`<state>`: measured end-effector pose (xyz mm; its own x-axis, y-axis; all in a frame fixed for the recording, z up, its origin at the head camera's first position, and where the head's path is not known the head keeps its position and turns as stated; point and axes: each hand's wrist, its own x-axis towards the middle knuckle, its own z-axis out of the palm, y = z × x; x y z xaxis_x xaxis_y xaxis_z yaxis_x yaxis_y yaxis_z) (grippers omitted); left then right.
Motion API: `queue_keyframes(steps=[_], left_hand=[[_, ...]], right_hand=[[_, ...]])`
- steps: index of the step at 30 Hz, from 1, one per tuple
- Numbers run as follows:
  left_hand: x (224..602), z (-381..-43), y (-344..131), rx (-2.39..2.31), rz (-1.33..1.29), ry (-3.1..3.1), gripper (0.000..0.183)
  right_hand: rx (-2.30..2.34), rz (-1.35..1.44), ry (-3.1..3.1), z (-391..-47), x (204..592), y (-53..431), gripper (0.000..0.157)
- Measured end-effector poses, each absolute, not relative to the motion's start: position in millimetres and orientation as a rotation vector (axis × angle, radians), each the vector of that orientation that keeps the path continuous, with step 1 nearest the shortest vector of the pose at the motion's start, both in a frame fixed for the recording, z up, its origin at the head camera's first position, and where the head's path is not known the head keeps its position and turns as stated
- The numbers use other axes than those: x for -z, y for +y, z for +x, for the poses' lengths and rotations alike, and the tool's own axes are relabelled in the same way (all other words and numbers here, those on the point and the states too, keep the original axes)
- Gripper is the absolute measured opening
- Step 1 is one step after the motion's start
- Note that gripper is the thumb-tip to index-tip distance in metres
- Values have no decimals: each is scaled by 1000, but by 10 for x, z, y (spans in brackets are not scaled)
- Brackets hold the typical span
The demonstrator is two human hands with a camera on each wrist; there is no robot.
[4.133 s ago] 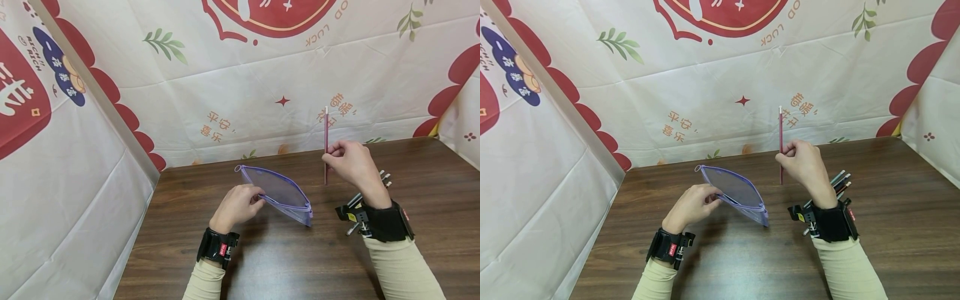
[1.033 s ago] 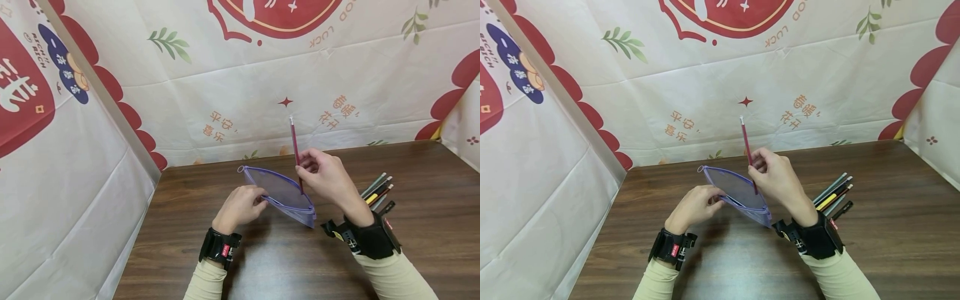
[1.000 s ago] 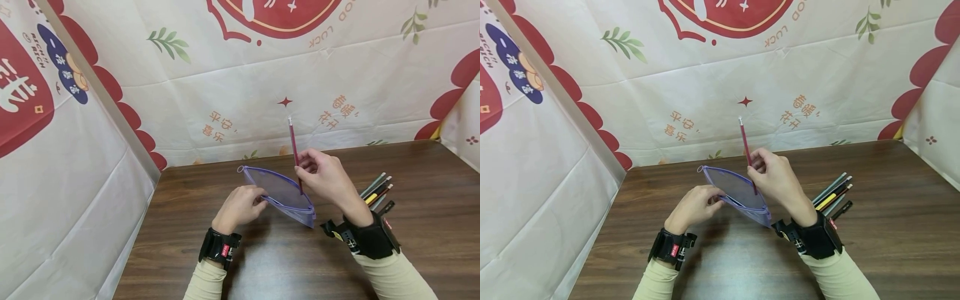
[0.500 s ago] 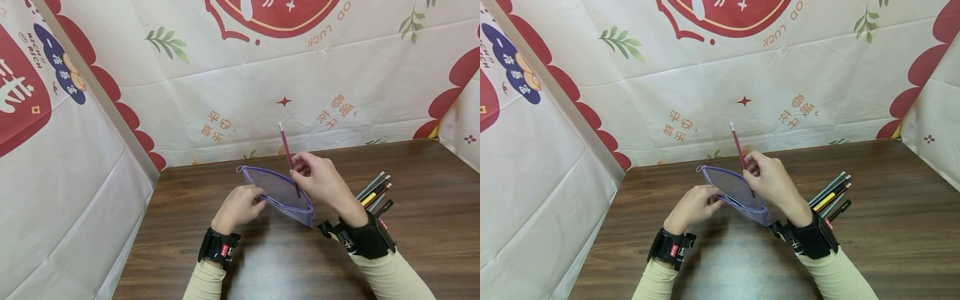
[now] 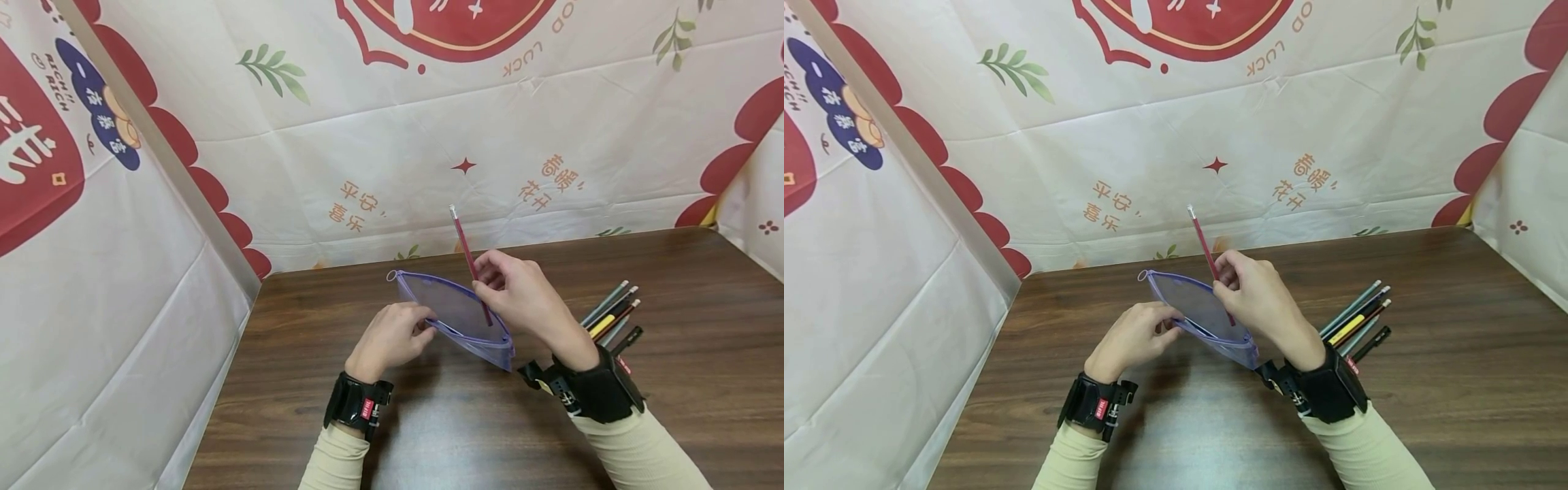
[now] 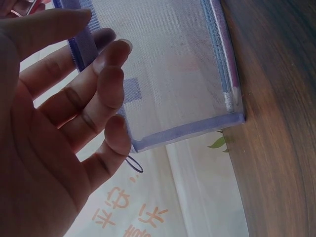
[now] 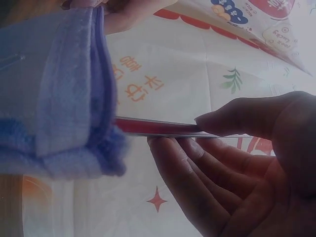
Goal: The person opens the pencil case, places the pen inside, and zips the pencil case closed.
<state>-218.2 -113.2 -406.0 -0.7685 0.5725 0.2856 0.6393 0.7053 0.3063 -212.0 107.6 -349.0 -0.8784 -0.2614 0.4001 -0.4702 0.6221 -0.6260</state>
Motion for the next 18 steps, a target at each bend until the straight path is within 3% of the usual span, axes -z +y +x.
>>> queue_keyframes(steps=[18], left_hand=[[4067, -2184, -1130, 589, -989, -2740, 16]], right_hand=[[-1105, 607, -2619, -2126, 3509, 1036, 12]])
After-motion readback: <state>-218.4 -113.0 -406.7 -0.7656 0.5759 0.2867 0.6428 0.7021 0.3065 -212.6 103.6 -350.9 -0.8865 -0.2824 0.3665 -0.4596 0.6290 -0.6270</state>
